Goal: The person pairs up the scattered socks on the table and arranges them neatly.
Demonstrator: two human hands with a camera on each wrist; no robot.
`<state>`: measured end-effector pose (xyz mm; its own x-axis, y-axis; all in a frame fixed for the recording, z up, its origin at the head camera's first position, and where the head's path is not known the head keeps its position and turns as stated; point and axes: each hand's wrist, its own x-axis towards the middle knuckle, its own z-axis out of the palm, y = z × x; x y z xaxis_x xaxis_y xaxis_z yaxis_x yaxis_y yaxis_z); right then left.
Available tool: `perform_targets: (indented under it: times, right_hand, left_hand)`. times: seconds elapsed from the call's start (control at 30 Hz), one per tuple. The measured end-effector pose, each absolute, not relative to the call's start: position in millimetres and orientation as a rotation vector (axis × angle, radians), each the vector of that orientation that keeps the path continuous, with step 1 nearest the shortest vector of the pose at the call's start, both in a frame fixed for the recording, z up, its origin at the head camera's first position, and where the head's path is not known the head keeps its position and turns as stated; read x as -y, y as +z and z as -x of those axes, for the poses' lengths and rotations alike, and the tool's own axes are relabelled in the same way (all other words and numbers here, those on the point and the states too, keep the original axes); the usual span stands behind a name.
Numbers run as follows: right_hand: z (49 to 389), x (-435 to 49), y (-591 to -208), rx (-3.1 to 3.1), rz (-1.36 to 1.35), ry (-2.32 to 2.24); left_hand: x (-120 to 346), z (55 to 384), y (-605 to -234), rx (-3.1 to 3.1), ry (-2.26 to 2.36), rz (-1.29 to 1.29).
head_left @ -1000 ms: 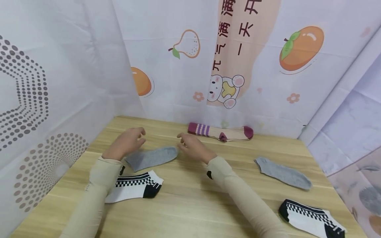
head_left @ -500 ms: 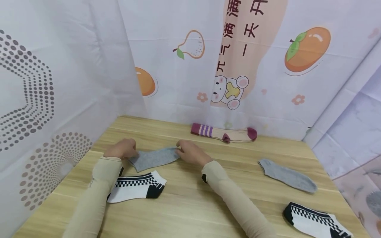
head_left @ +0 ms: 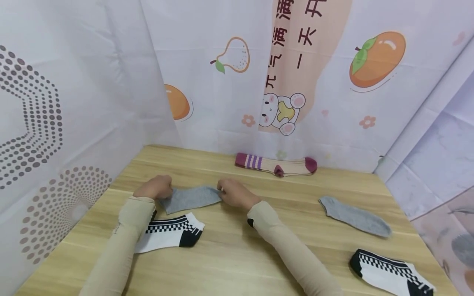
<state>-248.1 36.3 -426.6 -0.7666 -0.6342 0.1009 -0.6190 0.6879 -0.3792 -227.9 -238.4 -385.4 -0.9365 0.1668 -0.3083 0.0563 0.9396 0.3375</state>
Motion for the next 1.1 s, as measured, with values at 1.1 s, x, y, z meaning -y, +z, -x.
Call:
perform_targets:
  times: [1.1]
  right_hand:
    - [241,-82,-395,-3.021,0.972,-0.889]
  left_hand:
    - [217,230,-369,-3.054,0.555,-0.528]
